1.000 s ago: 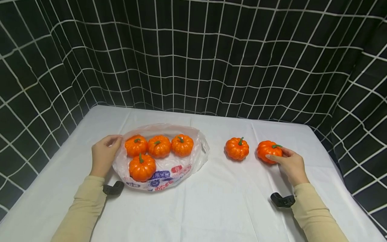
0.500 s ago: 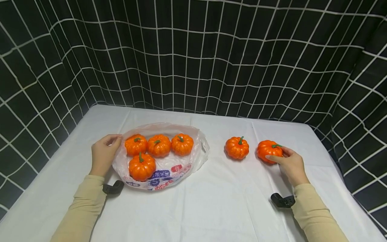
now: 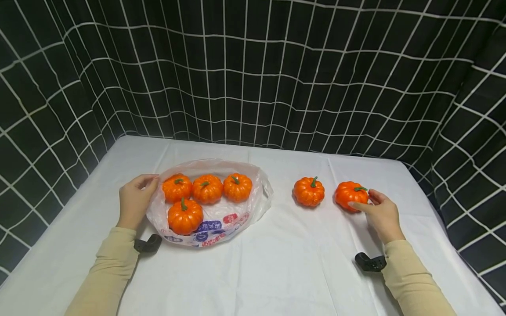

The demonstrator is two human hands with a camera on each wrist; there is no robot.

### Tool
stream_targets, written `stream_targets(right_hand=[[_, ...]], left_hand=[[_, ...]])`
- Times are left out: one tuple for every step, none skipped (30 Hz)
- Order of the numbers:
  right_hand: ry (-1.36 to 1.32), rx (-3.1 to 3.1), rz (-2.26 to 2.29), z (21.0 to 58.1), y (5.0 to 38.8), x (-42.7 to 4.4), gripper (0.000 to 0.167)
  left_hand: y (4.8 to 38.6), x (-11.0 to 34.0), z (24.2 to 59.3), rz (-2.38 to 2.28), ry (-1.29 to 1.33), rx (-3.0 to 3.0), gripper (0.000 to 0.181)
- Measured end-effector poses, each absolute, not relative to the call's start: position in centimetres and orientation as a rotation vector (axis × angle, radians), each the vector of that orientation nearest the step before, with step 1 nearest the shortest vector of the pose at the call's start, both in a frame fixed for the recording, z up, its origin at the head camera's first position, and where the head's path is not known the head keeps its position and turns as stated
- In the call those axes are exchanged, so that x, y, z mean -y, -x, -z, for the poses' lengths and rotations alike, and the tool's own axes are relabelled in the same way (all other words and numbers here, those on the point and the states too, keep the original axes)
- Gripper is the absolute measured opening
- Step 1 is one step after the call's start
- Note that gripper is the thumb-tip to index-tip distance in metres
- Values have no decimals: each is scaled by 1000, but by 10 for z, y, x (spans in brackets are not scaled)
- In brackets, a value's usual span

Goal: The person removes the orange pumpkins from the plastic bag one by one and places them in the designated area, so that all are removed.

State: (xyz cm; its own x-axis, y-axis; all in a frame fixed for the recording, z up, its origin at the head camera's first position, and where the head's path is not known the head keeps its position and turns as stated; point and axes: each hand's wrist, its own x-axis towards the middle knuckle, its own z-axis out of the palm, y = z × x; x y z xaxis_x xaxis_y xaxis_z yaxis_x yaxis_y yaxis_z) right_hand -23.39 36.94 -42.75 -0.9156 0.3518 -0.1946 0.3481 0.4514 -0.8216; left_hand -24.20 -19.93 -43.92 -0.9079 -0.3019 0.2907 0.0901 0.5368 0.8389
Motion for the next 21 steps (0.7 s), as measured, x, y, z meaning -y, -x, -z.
stream_targets(right_hand=[[642,2677,-1499,426,233,-369,90],[641,2679,-1482,424,232,-369,90],[637,2680,-1462,422,231,-369,90],[631,2681,-1443,420,229,-368,90],[629,2678,-1429,417,227,-366,90],[623,2678,-1407,415,224,-364,90],[618,2677,-1391,413,222,-361,89],[609,2675,-1383,411,219,-358,88],[600,2676,-1380,409,216,-354,88],[587,2671,-1380,407,214,-349,87],[571,2666,-1380,405,211,-345,87],[549,2665,-1368,404,209,-340,85],[525,2660,-1366,402,207,-336,84],[500,2661,-1352,401,205,-332,84],[480,2668,-1340,399,203,-328,85],[461,2678,-1319,398,200,-325,85],[444,2694,-1299,397,198,-321,85],[430,2708,-1286,397,195,-318,86],[416,2719,-1274,396,191,-314,86],[405,2731,-1260,396,188,-310,86],[390,2743,-1244,396,185,-305,86]], left_hand=[[242,200,439,1331,-174,2372,28],[243,200,440,1332,-174,2369,27],[244,200,440,1335,-177,2368,27],[244,200,440,1336,-178,2368,27],[244,201,440,1333,-178,2367,27],[244,201,440,1330,-179,2366,27],[244,202,439,1328,-180,2364,27],[244,203,438,1325,-181,2365,27],[244,203,438,1324,-183,2366,27],[243,204,437,1322,-183,2366,27],[243,205,436,1321,-183,2363,27],[243,205,435,1321,-183,2361,27],[243,206,435,1322,-183,2360,27],[244,206,435,1323,-184,2359,27],[244,206,435,1325,-187,2357,27],[245,206,436,1328,-189,2359,27],[245,205,437,1330,-191,2360,27],[245,205,437,1332,-192,2364,27],[245,204,438,1335,-194,2367,27],[246,203,439,1338,-192,2370,27],[246,202,440,1341,-189,2373,28]])
